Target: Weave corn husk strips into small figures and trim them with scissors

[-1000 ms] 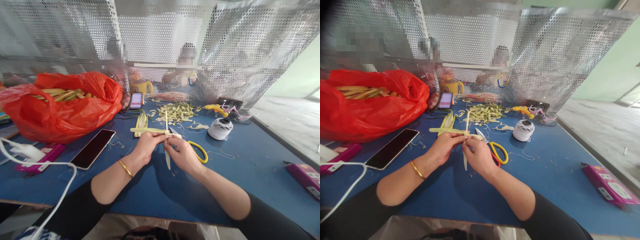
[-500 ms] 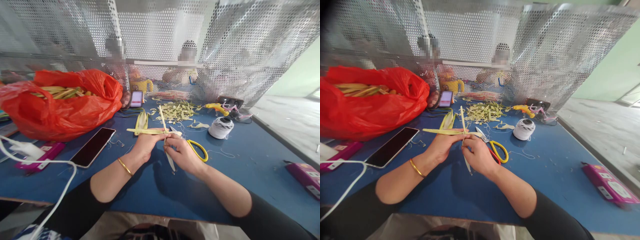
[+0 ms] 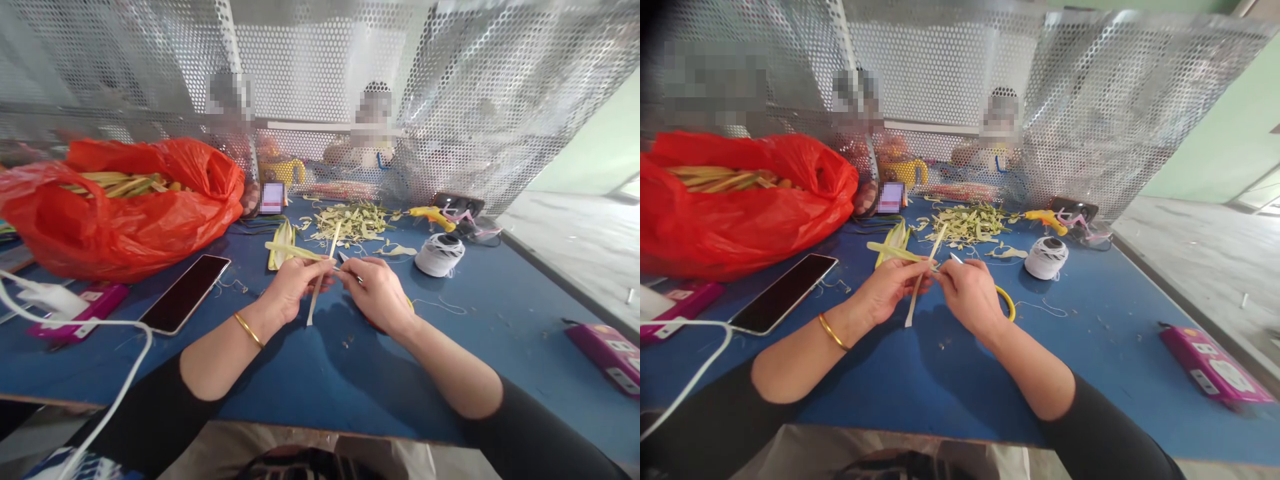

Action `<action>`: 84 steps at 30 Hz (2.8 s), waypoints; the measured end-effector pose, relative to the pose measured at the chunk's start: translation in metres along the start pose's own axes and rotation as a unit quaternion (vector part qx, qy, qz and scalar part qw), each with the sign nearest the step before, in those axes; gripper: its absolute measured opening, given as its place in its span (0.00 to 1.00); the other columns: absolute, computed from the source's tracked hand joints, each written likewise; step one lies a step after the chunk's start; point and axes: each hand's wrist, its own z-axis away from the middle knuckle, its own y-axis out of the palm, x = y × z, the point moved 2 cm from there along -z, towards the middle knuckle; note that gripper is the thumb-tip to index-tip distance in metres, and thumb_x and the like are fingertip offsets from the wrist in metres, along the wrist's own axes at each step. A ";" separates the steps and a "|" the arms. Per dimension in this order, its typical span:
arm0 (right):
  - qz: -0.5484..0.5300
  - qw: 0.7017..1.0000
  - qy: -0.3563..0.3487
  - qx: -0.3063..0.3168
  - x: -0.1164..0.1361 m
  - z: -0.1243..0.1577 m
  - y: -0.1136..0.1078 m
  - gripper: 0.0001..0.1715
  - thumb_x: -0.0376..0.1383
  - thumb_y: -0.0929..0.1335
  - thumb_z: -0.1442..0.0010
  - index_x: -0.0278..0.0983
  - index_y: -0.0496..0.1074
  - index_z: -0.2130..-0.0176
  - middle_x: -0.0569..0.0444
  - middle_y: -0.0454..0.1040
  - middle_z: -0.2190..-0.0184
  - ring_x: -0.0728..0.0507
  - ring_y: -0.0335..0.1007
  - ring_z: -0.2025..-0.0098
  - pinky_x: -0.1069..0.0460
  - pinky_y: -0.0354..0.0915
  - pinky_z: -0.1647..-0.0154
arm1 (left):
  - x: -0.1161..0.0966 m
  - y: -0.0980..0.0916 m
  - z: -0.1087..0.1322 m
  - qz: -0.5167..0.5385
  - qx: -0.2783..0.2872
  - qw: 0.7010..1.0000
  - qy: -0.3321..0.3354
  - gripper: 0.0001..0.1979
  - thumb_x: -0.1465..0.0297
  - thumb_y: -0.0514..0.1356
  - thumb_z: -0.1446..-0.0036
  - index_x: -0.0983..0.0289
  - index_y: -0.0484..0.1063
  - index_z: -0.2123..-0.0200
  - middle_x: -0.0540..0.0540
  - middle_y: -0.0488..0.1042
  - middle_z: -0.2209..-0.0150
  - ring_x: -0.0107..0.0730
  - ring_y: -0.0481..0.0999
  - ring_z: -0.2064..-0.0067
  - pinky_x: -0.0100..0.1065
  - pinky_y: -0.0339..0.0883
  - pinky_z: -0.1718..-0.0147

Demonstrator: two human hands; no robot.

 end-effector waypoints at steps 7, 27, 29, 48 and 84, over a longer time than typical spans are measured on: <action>-0.072 0.996 0.043 0.042 0.001 0.000 -0.002 0.18 0.39 0.63 0.39 0.39 0.65 0.79 0.58 0.66 0.82 0.48 0.61 0.75 0.53 0.57 0.67 | 0.002 0.003 0.000 -0.027 -0.034 0.999 0.025 0.07 0.72 0.69 0.58 0.67 0.74 0.75 0.49 0.72 0.82 0.23 0.69 0.81 0.27 0.64 0.78; -0.284 0.930 0.224 -0.066 -0.013 -0.001 0.006 0.25 0.49 0.66 0.47 0.39 0.59 0.86 0.59 0.60 0.87 0.49 0.55 0.80 0.51 0.54 0.75 | 0.009 0.008 0.005 -0.118 0.061 0.991 0.012 0.11 0.65 0.70 0.63 0.66 0.75 0.81 0.48 0.67 0.85 0.21 0.63 0.83 0.27 0.57 0.82; -0.164 0.962 0.161 -0.147 -0.008 -0.001 -0.010 0.28 0.48 0.64 0.44 0.39 0.55 0.87 0.59 0.57 0.88 0.50 0.53 0.81 0.51 0.54 0.73 | 0.008 0.008 0.006 -0.135 0.057 0.989 0.020 0.11 0.65 0.69 0.61 0.66 0.75 0.81 0.48 0.66 0.85 0.22 0.63 0.83 0.27 0.57 0.82; -0.225 0.956 0.164 -0.095 0.000 0.003 0.010 0.19 0.39 0.68 0.50 0.38 0.59 0.85 0.61 0.57 0.85 0.50 0.54 0.78 0.54 0.52 0.76 | 0.017 0.017 0.014 -0.237 0.166 0.957 0.025 0.16 0.59 0.69 0.61 0.63 0.72 0.88 0.50 0.68 0.86 0.27 0.68 0.82 0.29 0.63 0.78; 0.244 0.912 -0.320 -0.078 0.019 0.008 0.004 0.20 0.26 0.56 0.34 0.35 0.71 0.70 0.54 0.71 0.74 0.45 0.62 0.70 0.47 0.55 0.51 | 0.002 0.000 -0.002 0.048 0.045 0.998 0.005 0.10 0.73 0.74 0.68 0.68 0.78 0.78 0.53 0.77 0.77 0.26 0.74 0.73 0.28 0.68 0.69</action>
